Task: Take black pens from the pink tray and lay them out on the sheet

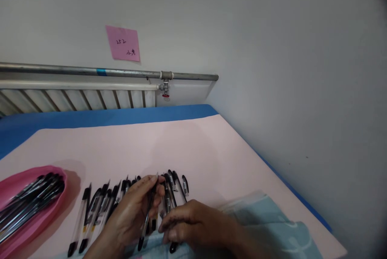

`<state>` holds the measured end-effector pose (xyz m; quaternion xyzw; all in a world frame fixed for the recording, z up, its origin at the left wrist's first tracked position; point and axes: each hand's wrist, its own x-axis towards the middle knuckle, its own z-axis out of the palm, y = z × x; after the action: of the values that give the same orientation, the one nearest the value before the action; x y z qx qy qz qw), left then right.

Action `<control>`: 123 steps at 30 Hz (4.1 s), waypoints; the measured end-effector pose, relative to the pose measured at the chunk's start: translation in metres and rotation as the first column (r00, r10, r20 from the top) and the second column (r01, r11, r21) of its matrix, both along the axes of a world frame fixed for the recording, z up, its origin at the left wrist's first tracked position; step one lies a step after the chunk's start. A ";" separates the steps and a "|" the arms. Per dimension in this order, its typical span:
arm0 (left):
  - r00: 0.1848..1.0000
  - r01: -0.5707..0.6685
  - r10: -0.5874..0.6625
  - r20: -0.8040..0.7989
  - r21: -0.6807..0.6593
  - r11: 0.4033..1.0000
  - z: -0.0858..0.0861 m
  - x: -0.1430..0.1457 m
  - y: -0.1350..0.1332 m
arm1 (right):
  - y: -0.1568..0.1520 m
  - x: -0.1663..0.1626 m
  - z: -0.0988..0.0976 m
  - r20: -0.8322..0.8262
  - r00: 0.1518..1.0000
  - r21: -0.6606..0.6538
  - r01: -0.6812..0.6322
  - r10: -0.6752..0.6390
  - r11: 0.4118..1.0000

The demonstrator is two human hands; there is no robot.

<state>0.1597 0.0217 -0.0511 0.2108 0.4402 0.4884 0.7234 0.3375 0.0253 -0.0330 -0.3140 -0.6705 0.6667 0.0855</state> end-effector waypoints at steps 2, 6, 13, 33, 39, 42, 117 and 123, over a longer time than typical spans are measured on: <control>1.000 0.004 -0.004 0.005 0.004 1.000 0.000 0.000 0.000 | 0.000 0.001 0.001 0.006 1.000 0.035 0.000 0.000 0.999; 1.000 -0.005 0.005 0.003 0.005 1.000 0.000 0.000 0.001 | -0.001 0.001 -0.003 -0.023 1.000 -0.068 0.012 -0.013 0.998; 1.000 -0.006 0.006 0.022 -0.034 0.999 0.000 -0.002 0.002 | 0.001 0.000 -0.006 -0.099 0.986 -0.179 0.112 -0.131 0.978; 0.980 -0.075 0.066 0.187 0.040 0.996 0.006 0.004 -0.004 | 0.002 -0.017 -0.013 -0.120 0.966 -0.235 0.194 -0.227 0.952; 0.987 -0.106 0.091 0.133 0.106 0.989 0.004 -0.004 0.000 | 0.002 -0.015 -0.010 -0.126 0.969 -0.273 0.171 -0.211 0.947; 0.990 -0.118 0.109 0.085 0.116 0.986 0.002 -0.004 0.002 | 0.001 -0.016 -0.013 -0.098 0.969 -0.230 0.202 -0.229 0.952; 0.993 -0.103 0.112 -0.048 0.163 0.981 -0.002 -0.014 0.002 | 0.001 -0.015 -0.013 -0.035 0.957 0.039 0.289 -0.288 0.956; 0.976 -0.150 0.173 -0.133 0.162 0.975 -0.006 -0.012 0.004 | -0.001 -0.018 -0.016 -0.007 0.930 0.167 0.363 -0.367 0.917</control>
<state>0.1474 0.0255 -0.0569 0.2637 0.4697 0.5607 0.6289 0.3192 0.0241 -0.0489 -0.4335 -0.6544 0.5770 0.2257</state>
